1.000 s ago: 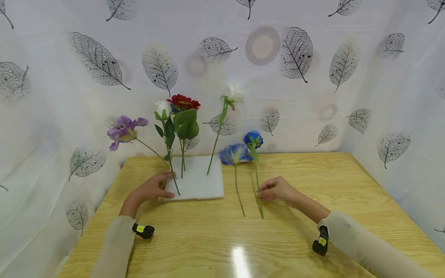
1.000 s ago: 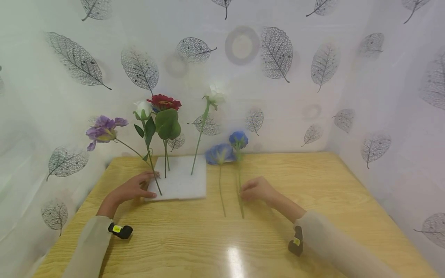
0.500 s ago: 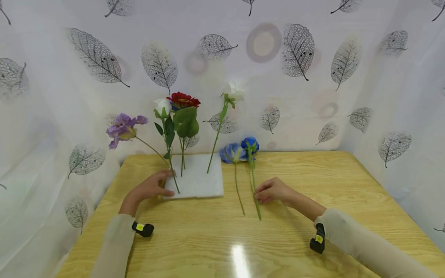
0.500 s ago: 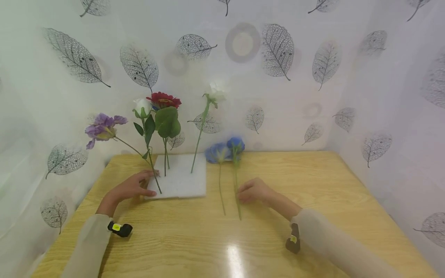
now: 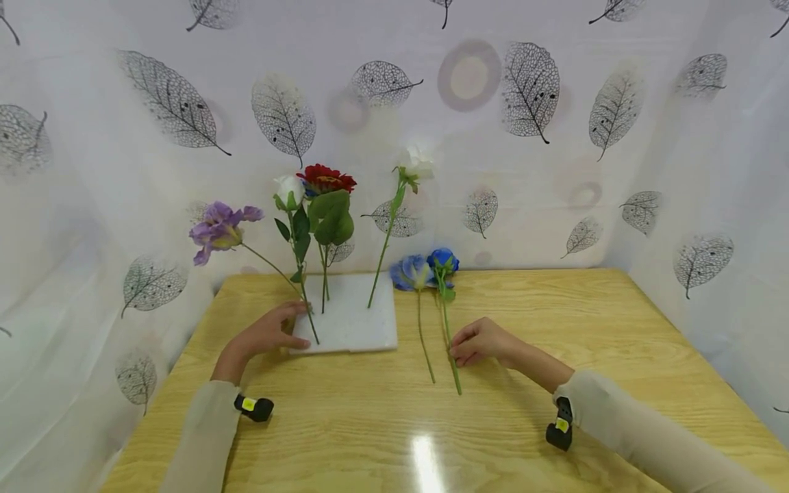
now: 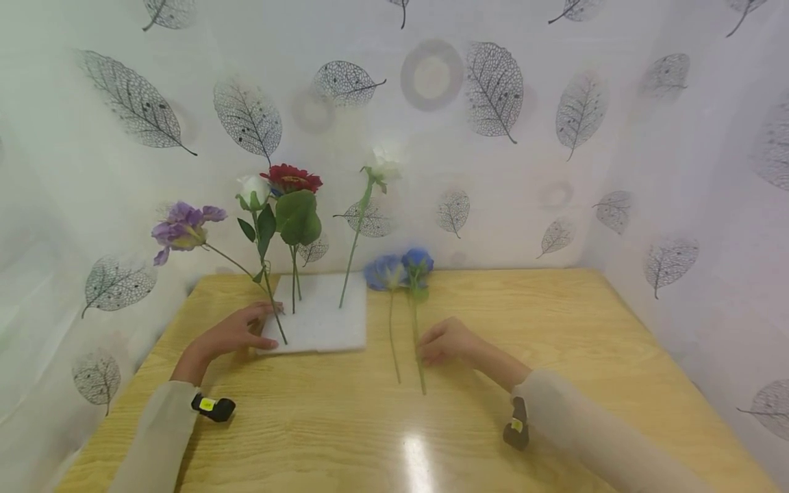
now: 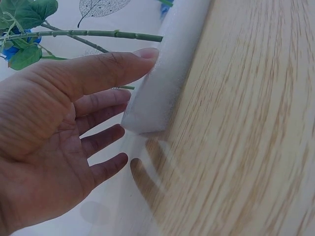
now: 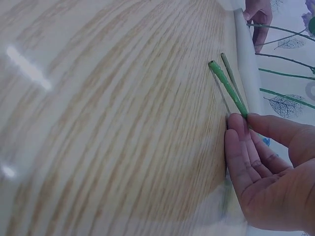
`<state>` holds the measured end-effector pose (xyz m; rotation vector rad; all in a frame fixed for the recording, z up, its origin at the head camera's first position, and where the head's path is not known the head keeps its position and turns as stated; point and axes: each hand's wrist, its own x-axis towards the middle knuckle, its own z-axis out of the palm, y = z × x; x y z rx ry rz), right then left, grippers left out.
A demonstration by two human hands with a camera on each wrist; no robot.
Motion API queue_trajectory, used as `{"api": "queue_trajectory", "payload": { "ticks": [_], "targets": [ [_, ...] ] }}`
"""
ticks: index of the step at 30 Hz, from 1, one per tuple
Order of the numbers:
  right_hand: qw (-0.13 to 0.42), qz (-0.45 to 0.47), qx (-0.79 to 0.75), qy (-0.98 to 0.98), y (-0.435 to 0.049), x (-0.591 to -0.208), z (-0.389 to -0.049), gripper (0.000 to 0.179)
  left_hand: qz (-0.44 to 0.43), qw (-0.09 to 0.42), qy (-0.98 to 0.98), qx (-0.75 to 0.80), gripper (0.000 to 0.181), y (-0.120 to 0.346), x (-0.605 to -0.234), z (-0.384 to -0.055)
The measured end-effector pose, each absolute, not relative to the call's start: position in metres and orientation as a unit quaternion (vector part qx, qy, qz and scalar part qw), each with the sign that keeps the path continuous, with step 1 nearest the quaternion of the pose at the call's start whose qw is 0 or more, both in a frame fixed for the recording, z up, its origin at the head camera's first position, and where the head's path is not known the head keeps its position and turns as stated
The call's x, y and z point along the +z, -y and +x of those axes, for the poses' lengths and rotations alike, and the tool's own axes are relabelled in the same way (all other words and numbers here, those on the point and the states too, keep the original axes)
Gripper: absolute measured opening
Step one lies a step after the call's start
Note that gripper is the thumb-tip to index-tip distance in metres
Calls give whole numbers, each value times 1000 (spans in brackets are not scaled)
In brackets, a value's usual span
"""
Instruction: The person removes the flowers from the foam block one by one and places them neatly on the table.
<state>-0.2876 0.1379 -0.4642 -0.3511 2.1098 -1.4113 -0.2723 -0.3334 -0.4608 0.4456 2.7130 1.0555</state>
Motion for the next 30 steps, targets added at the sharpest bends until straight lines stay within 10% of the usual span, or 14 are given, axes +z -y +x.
{"api": "queue_trajectory", "payload": {
  "ticks": [30],
  "targets": [
    [317, -156, -505, -788, -137, -460, -292, 25, 157, 88, -913, 365, 88, 335, -466, -271]
  ]
}}
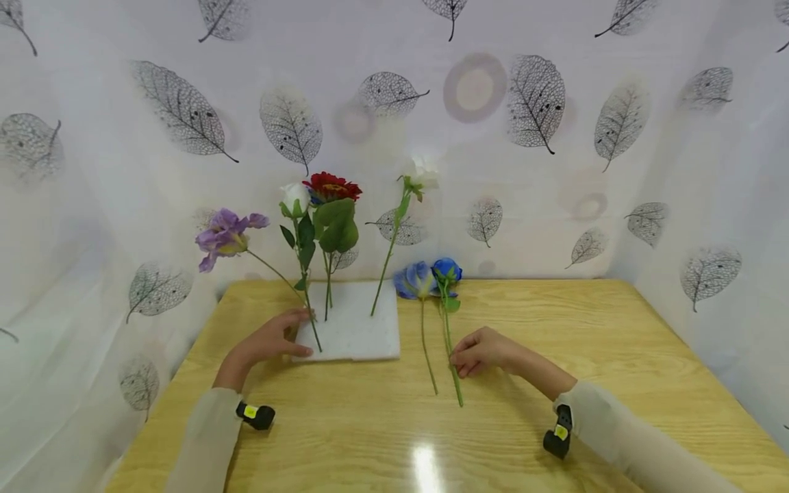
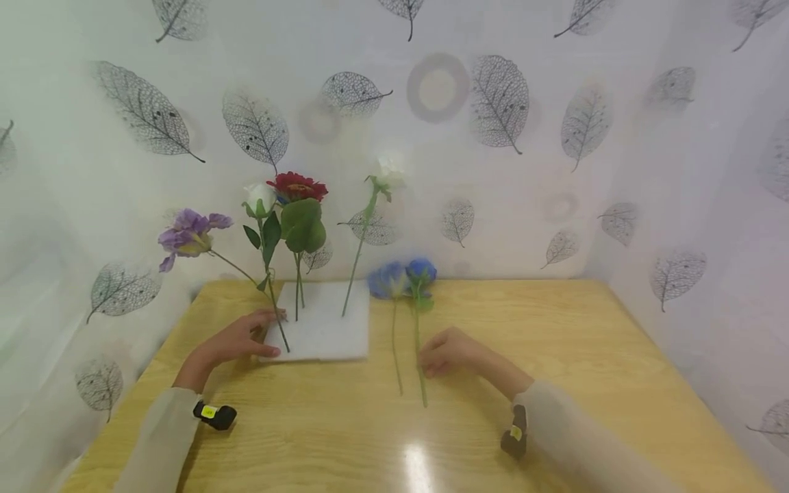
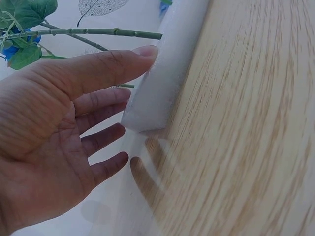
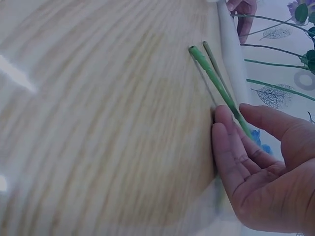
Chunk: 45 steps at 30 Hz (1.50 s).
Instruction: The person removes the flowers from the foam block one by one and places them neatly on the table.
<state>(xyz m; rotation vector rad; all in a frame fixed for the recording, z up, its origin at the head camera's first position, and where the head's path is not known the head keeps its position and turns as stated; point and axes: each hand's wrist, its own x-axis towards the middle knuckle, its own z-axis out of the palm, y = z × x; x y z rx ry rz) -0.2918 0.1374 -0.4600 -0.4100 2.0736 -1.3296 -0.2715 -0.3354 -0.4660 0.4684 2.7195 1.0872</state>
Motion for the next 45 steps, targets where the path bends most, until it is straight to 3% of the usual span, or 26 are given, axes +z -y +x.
{"api": "queue_trajectory", "payload": {
  "ticks": [13, 22, 45],
  "targets": [
    [273, -152, -508, -803, -140, -432, -313, 33, 166, 84, -912, 366, 87, 336, -468, -274],
    [219, -144, -581, -770, -109, -421, -333, 37, 165, 87, -907, 377, 91, 336, -463, -273],
    [210, -128, -722, -647, -25, -414, -361, 46, 159, 94, -911, 369, 87, 336, -467, -275]
  ]
}}
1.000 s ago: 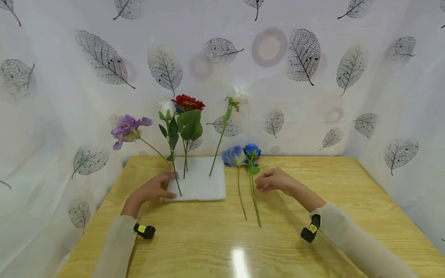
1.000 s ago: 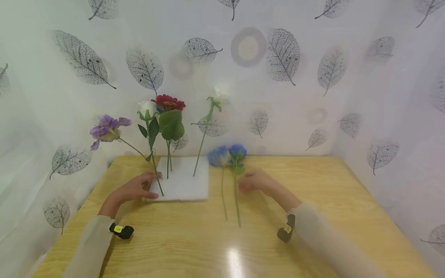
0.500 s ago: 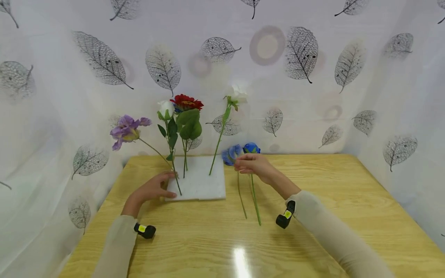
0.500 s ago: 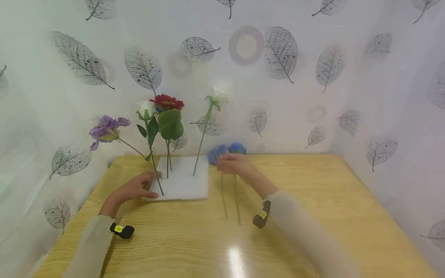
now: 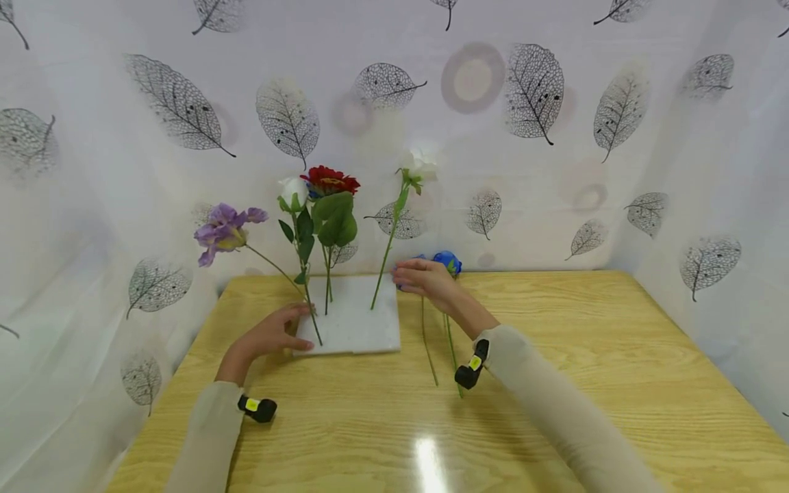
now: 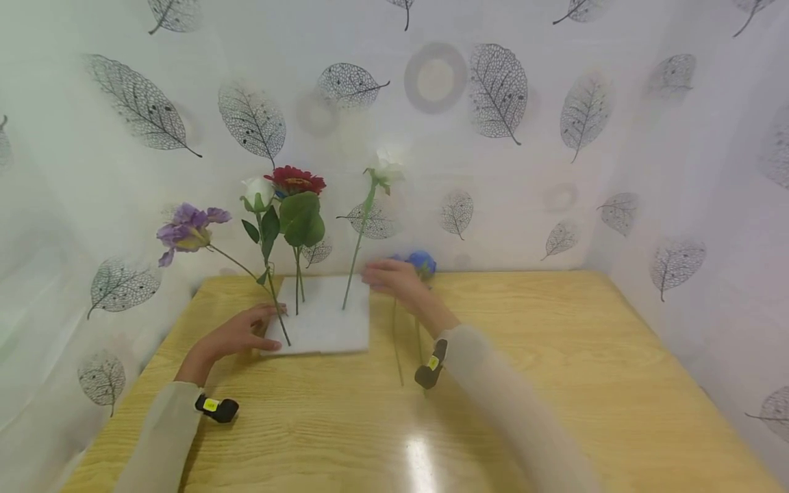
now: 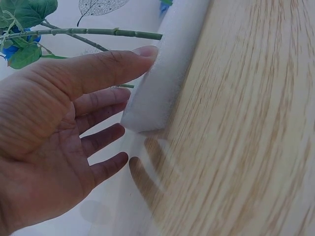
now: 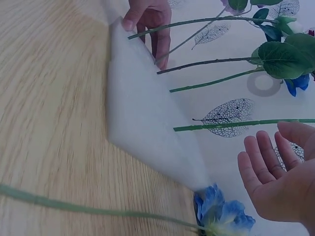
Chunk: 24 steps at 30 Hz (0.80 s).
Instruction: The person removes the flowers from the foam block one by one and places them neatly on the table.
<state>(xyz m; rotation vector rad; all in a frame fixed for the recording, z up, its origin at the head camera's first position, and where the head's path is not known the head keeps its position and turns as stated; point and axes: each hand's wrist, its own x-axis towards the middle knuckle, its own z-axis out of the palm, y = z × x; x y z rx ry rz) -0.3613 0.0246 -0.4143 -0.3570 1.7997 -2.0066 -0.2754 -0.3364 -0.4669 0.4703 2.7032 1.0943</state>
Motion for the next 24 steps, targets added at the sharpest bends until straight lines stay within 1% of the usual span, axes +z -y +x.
{"api": "queue_trajectory", "payload": {
  "ticks": [3, 12, 19, 24],
  "targets": [
    [212, -124, -726, -643, -17, -416, -365, 49, 158, 95, -910, 372, 88, 337, -467, -275],
    [205, -97, -739, -634, -2, -416, -369, 45, 155, 96, -911, 369, 88, 337, -466, -276],
    [193, -91, -742, -635, 6, -419, -372, 43, 152, 98, -910, 373, 87, 336, -466, -276],
    [195, -88, -745, -632, 11, -420, -372, 42, 152, 98, -909, 376, 88, 336, -465, -275]
  ]
}}
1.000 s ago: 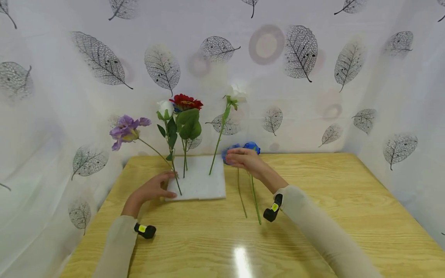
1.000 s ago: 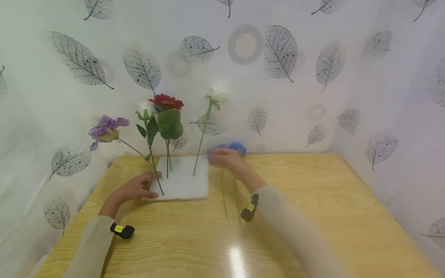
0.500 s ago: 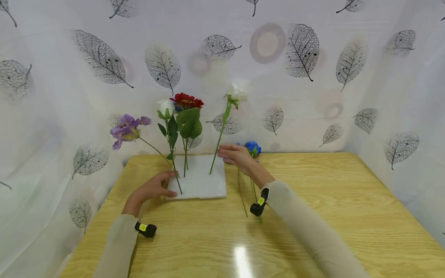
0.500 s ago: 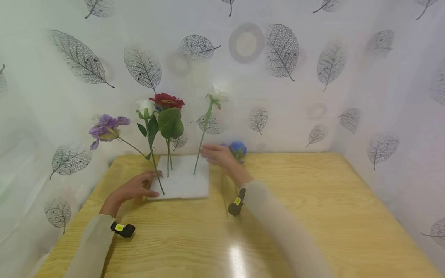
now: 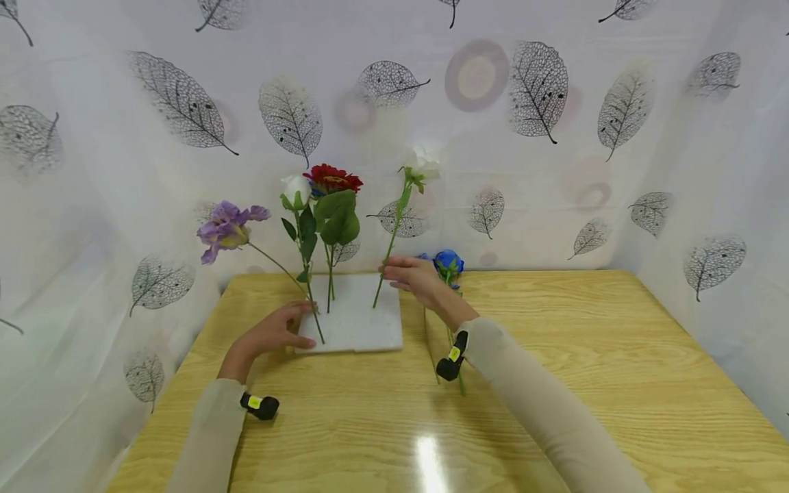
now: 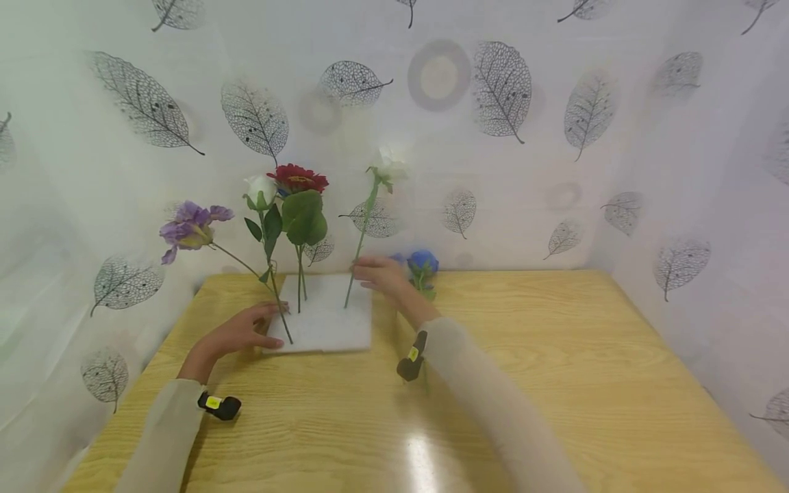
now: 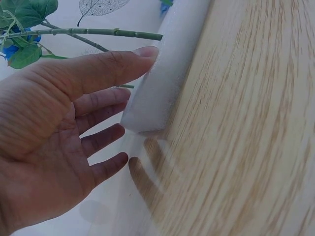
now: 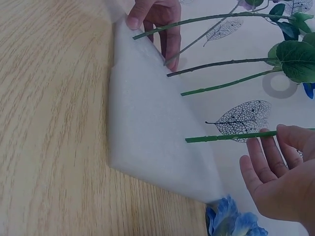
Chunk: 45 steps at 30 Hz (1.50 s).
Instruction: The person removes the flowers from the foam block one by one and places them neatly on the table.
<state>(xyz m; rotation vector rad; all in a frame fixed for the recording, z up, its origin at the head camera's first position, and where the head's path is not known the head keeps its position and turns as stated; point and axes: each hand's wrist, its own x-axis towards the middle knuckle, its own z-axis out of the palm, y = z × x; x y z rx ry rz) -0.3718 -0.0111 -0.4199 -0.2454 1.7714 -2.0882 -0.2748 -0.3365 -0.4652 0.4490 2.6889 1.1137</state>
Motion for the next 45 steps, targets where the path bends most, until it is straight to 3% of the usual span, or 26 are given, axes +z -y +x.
{"api": "queue_trajectory", "payload": {
  "ticks": [10, 45],
  "targets": [
    [201, -106, -720, -655, 13, -418, -368, 41, 150, 96, -910, 375, 86, 337, -465, -275],
    [138, -119, -677, -713, 17, -410, -355, 28, 160, 92, -910, 370, 85, 336, -465, -274]
  ]
}}
